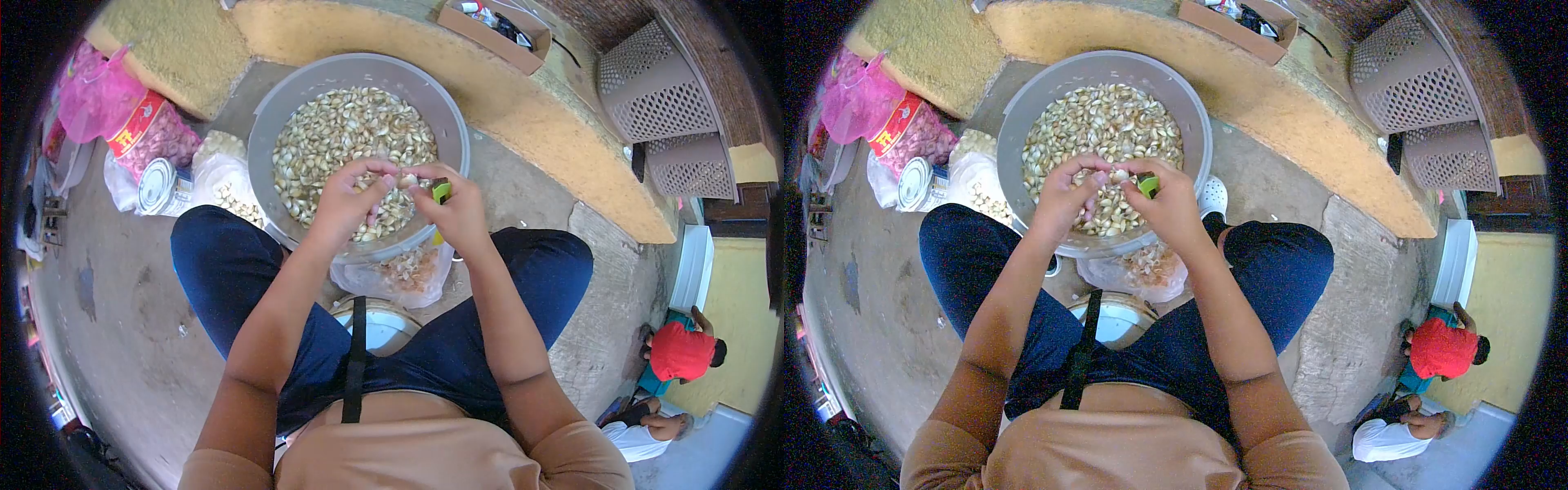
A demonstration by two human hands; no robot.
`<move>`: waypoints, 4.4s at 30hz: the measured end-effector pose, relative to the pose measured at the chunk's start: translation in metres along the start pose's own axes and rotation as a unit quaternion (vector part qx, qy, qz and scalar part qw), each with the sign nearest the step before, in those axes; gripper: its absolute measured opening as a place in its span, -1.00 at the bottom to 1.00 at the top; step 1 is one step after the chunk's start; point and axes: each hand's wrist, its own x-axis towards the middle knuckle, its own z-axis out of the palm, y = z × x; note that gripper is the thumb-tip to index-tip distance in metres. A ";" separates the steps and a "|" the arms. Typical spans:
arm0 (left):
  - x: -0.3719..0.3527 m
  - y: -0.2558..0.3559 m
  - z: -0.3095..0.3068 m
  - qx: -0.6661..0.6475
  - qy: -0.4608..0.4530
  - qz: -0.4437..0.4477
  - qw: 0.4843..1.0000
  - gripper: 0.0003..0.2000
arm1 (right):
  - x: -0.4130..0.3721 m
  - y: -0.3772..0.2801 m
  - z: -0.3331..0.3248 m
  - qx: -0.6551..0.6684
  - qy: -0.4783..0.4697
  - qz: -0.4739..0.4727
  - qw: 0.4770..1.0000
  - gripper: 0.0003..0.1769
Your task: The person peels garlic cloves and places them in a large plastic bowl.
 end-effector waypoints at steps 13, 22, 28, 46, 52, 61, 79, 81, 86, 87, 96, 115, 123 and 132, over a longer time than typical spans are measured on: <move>-0.003 0.001 0.000 0.065 0.005 -0.004 0.998 -0.84 | 0.000 -0.007 -0.001 0.105 -0.056 0.136 0.983 -0.73; 0.000 -0.009 0.003 0.149 0.037 0.073 0.986 -0.84 | -0.004 0.000 0.014 0.159 0.012 0.185 0.970 -0.80; -0.002 -0.007 0.003 0.293 0.066 0.196 0.934 -0.82 | -0.006 0.012 0.022 0.063 0.062 0.147 0.985 -0.75; -0.006 -0.012 0.010 0.323 0.097 0.244 0.909 -0.83 | -0.008 0.007 0.024 -0.039 0.078 0.035 0.996 -0.80; -0.004 -0.014 0.011 0.312 0.122 0.276 0.901 -0.82 | -0.008 0.004 0.025 -0.015 0.082 0.085 0.993 -0.79; -0.007 -0.018 0.017 0.293 0.142 0.235 0.916 -0.82 | -0.008 0.007 0.030 -0.005 0.119 0.114 0.986 -0.81; -0.001 -0.023 0.014 -0.008 0.105 0.014 0.994 -0.86 | 0.002 0.017 0.019 0.141 0.023 0.239 0.961 -0.87; 0.000 -0.022 0.011 -0.087 0.081 -0.023 0.993 -0.85 | 0.002 0.015 0.017 0.179 0.020 0.241 0.954 -0.87; -0.001 -0.016 0.010 -0.086 0.063 -0.028 0.994 -0.84 | 0.001 -0.001 0.014 0.156 0.050 0.185 0.969 -0.79; -0.001 -0.016 0.009 -0.082 0.060 -0.027 0.994 -0.84 | 0.001 0.000 0.014 0.136 0.043 0.166 0.976 -0.78; -0.001 -0.020 0.013 0.210 0.124 0.167 0.955 -0.87 | -0.002 0.002 0.017 -0.071 0.103 0.020 0.992 -0.83; -0.008 -0.016 0.018 0.186 0.086 0.112 0.972 -0.85 | 0.000 0.011 0.021 0.072 0.075 0.152 0.983 -0.82; -0.006 -0.015 0.014 0.011 0.081 0.007 0.997 -0.85 | 0.001 0.003 0.014 0.153 0.051 0.195 0.967 -0.87; -0.001 -0.019 0.013 0.208 0.122 0.207 0.948 -0.85 | -0.003 -0.004 0.015 -0.061 0.082 0.028 0.994 -0.82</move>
